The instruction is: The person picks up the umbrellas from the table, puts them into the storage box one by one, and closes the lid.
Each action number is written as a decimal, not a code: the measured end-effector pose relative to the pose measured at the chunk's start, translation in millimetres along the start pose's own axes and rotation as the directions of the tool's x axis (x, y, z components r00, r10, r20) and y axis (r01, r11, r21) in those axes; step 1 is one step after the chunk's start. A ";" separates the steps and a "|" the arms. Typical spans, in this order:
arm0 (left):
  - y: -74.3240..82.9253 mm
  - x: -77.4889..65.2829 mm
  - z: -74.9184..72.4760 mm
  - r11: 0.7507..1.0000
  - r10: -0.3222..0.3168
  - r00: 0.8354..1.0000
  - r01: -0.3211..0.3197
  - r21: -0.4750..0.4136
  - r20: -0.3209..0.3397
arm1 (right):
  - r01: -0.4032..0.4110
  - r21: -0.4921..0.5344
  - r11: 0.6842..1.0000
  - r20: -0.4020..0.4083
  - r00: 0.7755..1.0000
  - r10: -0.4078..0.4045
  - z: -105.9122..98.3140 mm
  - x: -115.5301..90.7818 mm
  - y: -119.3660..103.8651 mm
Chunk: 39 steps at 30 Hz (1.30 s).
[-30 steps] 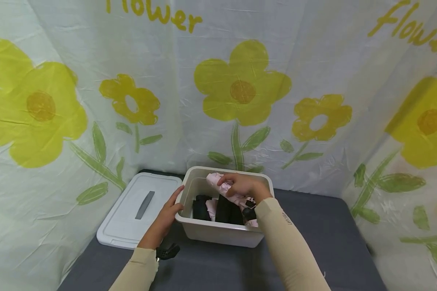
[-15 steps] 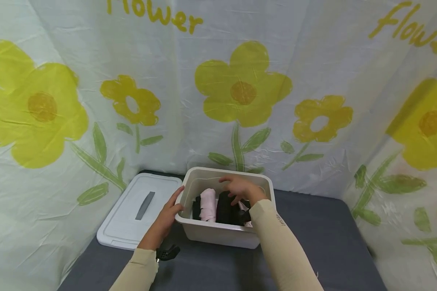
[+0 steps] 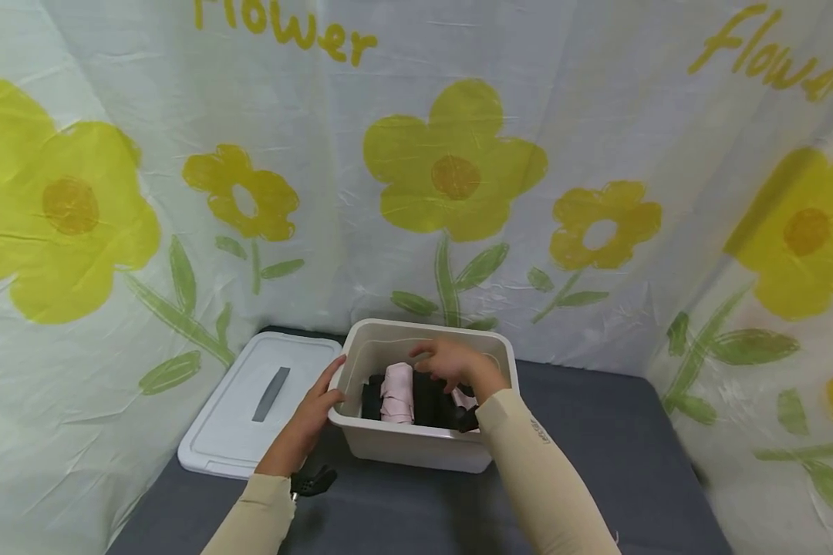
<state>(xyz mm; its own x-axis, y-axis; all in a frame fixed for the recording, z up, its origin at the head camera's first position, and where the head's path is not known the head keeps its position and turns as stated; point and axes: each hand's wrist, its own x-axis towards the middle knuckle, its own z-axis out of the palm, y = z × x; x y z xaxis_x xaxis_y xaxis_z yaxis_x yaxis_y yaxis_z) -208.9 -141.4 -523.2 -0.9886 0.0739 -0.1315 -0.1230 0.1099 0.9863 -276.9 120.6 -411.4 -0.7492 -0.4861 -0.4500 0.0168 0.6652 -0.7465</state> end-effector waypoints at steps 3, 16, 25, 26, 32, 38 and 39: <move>1.9 1.2 -3.3 1.000 -0.020 1.000 0.020 0.002 0.013 | 0.022 -0.048 0.999 -0.008 1.000 -0.023 -0.1 -5.9 -1.4; 4.9 4.9 -19.5 0.984 -0.023 0.991 -0.001 0.177 0.130 | 0.130 -0.237 0.963 -0.093 0.983 -0.156 -4.0 -40.8 11.1; 9.9 1.9 -29.4 0.982 0.007 0.981 -0.044 0.186 0.194 | 0.199 -0.255 0.946 -0.171 0.954 -0.247 0.0 -67.2 36.3; 9.4 2.3 -31.4 0.983 0.006 0.982 -0.041 0.178 0.188 | 0.202 -0.263 0.943 -0.181 0.950 -0.254 0.8 -70.0 38.8; 8.5 4.8 -45.8 0.984 -0.021 0.994 0.002 0.181 0.103 | 0.174 -0.363 0.915 -0.247 0.929 -0.274 5.5 -84.2 49.8; 7.4 7.0 -61.4 0.974 -0.019 0.999 0.013 0.228 0.027 | 0.139 -0.436 0.889 -0.319 0.900 -0.297 14.6 -93.2 59.0; 5.9 7.6 -64.1 0.972 -0.020 0.999 0.013 0.236 0.028 | 0.131 -0.446 0.885 -0.331 0.895 -0.299 17.0 -94.4 60.7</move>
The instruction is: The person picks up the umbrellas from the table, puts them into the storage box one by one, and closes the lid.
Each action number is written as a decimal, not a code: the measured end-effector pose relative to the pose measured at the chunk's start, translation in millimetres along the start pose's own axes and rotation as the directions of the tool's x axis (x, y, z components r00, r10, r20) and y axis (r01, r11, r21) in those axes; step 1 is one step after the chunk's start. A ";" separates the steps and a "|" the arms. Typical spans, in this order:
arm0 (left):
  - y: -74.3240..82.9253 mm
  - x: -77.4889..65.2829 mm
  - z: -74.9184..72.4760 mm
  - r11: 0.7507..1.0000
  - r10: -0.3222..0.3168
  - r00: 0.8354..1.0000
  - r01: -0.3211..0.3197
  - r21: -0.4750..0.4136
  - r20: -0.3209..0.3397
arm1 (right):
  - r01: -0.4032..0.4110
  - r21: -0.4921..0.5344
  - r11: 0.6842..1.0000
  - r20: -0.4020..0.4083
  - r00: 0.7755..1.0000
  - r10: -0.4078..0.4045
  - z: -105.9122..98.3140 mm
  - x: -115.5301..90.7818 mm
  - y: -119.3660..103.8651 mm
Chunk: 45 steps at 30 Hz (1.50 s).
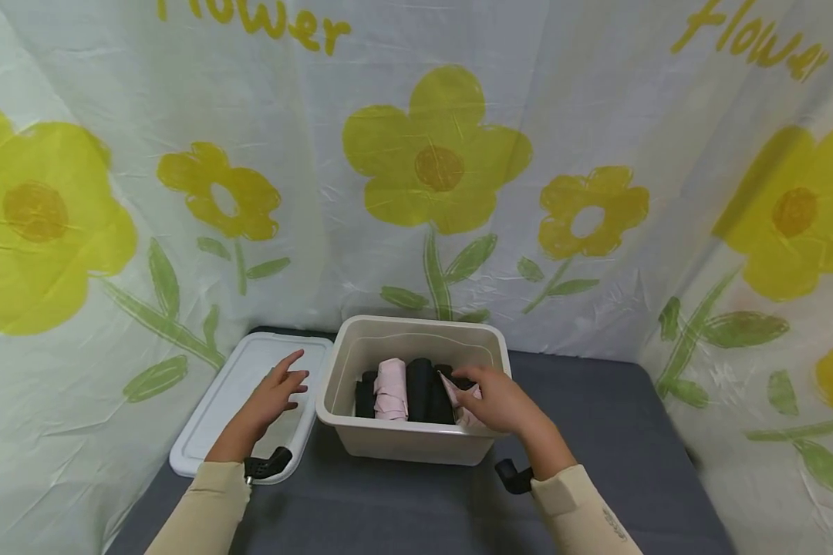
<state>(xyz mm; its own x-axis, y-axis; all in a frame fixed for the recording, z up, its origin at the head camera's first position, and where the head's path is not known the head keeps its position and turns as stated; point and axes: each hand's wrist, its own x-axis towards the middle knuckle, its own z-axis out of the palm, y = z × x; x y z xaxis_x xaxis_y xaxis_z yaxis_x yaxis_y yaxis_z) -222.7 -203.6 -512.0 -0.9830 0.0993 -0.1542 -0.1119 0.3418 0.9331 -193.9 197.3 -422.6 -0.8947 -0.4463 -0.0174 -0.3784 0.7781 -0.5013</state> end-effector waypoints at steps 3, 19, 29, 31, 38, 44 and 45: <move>-6.9 2.8 -5.8 0.999 -0.018 1.000 0.019 0.026 -0.021 | 0.010 -0.059 0.998 -0.039 0.999 -0.012 5.3 -5.6 1.3; -42.4 17.3 -26.5 0.969 -0.085 0.988 0.113 0.222 -0.131 | 0.108 -0.267 0.958 -0.265 0.947 -0.181 27.9 -32.2 16.4; -55.3 22.4 -33.8 0.925 -0.121 0.964 0.196 0.325 -0.237 | 0.174 -0.340 0.924 -0.400 0.863 -0.309 42.4 -46.6 29.5; -59.3 23.2 -34.8 0.918 -0.121 0.961 0.204 0.340 -0.250 | 0.190 -0.348 0.918 -0.422 0.842 -0.335 46.1 -49.1 32.6; -72.6 25.2 -38.7 0.898 -0.110 0.950 0.221 0.379 -0.293 | 0.211 -0.355 0.911 -0.495 0.784 -0.374 60.9 -54.3 40.2; -77.7 30.6 -41.3 0.874 -0.110 0.953 0.228 0.429 -0.282 | 0.180 -0.346 0.921 -0.543 0.762 -0.353 78.5 -56.5 44.4; -77.4 31.8 -41.1 0.866 -0.110 0.954 0.230 0.444 -0.281 | 0.184 -0.346 0.920 -0.551 0.754 -0.357 80.6 -56.2 45.6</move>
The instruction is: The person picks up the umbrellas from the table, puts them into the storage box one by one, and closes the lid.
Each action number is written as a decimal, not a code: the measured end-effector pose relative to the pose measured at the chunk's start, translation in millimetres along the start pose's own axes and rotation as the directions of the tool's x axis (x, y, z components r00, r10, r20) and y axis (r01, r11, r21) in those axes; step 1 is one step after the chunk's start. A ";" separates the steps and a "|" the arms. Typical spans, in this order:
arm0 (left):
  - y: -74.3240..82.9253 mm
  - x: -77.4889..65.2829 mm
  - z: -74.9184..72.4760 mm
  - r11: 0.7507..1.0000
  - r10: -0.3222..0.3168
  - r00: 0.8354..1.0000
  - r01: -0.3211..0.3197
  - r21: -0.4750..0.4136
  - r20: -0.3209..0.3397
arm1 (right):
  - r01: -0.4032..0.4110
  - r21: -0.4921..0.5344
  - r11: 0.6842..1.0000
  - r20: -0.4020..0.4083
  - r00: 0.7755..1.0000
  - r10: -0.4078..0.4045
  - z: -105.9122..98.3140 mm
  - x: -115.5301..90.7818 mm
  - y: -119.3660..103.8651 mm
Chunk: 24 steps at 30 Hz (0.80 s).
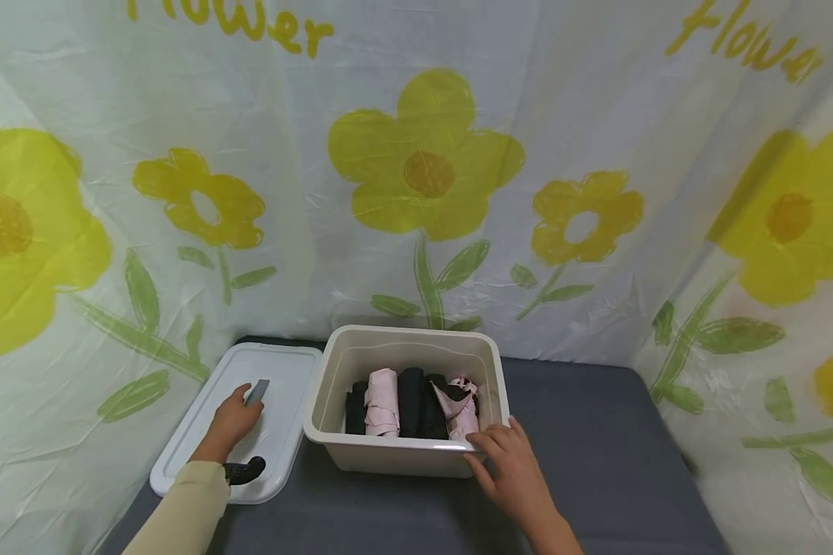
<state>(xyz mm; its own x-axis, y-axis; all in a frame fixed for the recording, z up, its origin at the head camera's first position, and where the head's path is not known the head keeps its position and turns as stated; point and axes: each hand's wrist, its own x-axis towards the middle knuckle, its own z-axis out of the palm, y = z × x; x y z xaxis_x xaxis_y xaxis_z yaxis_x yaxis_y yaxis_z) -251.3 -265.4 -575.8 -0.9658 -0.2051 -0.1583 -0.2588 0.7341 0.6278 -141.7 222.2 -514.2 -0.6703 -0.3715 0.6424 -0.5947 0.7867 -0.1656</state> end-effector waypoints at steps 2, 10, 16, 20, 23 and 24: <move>-0.8 2.6 0.6 0.999 -0.012 1.000 0.012 0.040 0.010 | 0.001 0.019 1.000 -0.022 1.000 -0.001 4.8 -3.4 0.5; -4.6 7.8 2.6 0.990 -0.030 0.998 0.023 0.138 0.048 | -0.004 0.078 0.997 -0.150 0.989 0.015 18.9 -11.5 -4.2; -11.0 13.5 13.5 0.976 0.039 0.999 -0.038 0.213 -0.001 | 0.063 0.081 0.995 -0.312 0.949 -0.035 30.9 -12.5 -3.3; -14.2 17.6 19.1 0.966 0.068 0.997 -0.056 0.253 -0.038 | 0.070 0.084 0.994 -0.332 0.942 -0.038 33.9 -11.4 -1.8; -11.1 19.2 18.0 0.966 0.065 0.996 -0.050 0.252 -0.052 | 0.060 0.082 0.995 -0.317 0.948 -0.031 34.2 -9.6 -0.8; -8.8 19.4 16.6 0.968 0.061 0.997 -0.047 0.248 -0.050 | 0.052 0.080 0.995 -0.307 0.951 -0.025 33.8 -8.7 -0.6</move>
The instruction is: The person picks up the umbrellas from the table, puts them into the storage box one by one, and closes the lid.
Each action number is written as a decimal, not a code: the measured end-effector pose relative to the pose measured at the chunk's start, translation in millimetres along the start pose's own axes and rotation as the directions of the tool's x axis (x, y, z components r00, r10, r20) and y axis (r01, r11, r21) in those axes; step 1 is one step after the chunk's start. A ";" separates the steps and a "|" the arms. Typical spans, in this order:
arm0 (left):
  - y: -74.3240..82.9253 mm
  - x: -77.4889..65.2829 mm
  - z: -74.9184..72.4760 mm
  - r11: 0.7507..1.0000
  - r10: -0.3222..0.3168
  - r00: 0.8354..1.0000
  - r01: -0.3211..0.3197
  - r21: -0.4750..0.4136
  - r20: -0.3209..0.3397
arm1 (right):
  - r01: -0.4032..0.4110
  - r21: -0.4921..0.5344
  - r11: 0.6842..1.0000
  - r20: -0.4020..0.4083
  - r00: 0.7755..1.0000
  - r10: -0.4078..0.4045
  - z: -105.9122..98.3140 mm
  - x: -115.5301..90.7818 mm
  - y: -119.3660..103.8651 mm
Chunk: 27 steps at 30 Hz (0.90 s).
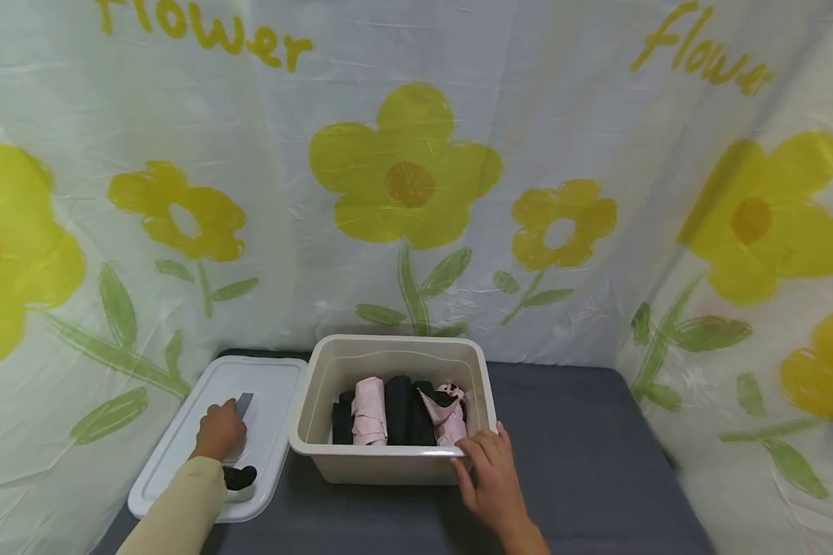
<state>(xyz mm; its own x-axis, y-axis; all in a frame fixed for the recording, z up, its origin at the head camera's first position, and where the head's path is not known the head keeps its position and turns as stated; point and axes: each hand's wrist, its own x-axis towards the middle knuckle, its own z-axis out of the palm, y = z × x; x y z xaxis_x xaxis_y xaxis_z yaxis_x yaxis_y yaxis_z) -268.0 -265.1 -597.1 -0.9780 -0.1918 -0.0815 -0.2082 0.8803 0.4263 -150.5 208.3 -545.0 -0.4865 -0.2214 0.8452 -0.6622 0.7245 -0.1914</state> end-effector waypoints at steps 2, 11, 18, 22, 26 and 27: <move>2.0 -2.8 -5.8 1.000 -0.009 1.000 0.010 -0.008 0.017 | -0.022 -0.008 1.000 0.018 1.000 0.022 0.6 0.1 -1.3; 4.0 -8.1 -31.7 0.999 0.030 0.999 -0.031 0.027 0.034 | -0.076 -0.022 0.997 0.007 0.997 0.076 4.3 2.1 -5.6; 6.3 -6.6 -53.9 0.997 0.054 0.998 -0.056 0.053 0.022 | -0.082 -0.002 0.997 -0.042 0.996 0.082 5.4 -0.1 -7.6; 8.7 -5.5 -63.9 0.990 0.110 0.994 -0.108 0.085 -0.008 | -0.086 0.001 0.996 -0.053 0.995 0.086 5.5 0.2 -7.5; 9.6 -4.2 -71.9 0.979 0.174 0.984 -0.169 0.117 -0.032 | -0.086 0.006 0.996 -0.059 0.995 0.086 5.6 0.2 -7.6; 9.8 -4.1 -73.8 0.976 0.185 0.982 -0.180 0.120 -0.034 | -0.085 0.010 0.996 -0.060 0.995 0.086 5.6 0.0 -7.5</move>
<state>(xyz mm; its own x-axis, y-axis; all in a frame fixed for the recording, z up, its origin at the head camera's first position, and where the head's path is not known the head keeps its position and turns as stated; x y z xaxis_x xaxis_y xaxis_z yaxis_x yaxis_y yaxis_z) -265.2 -287.7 -526.1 -0.9987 -0.0406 0.0295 -0.0289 0.9459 0.3231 -148.8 199.2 -546.4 -0.5064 -0.1191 0.8540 -0.6239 0.7343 -0.2675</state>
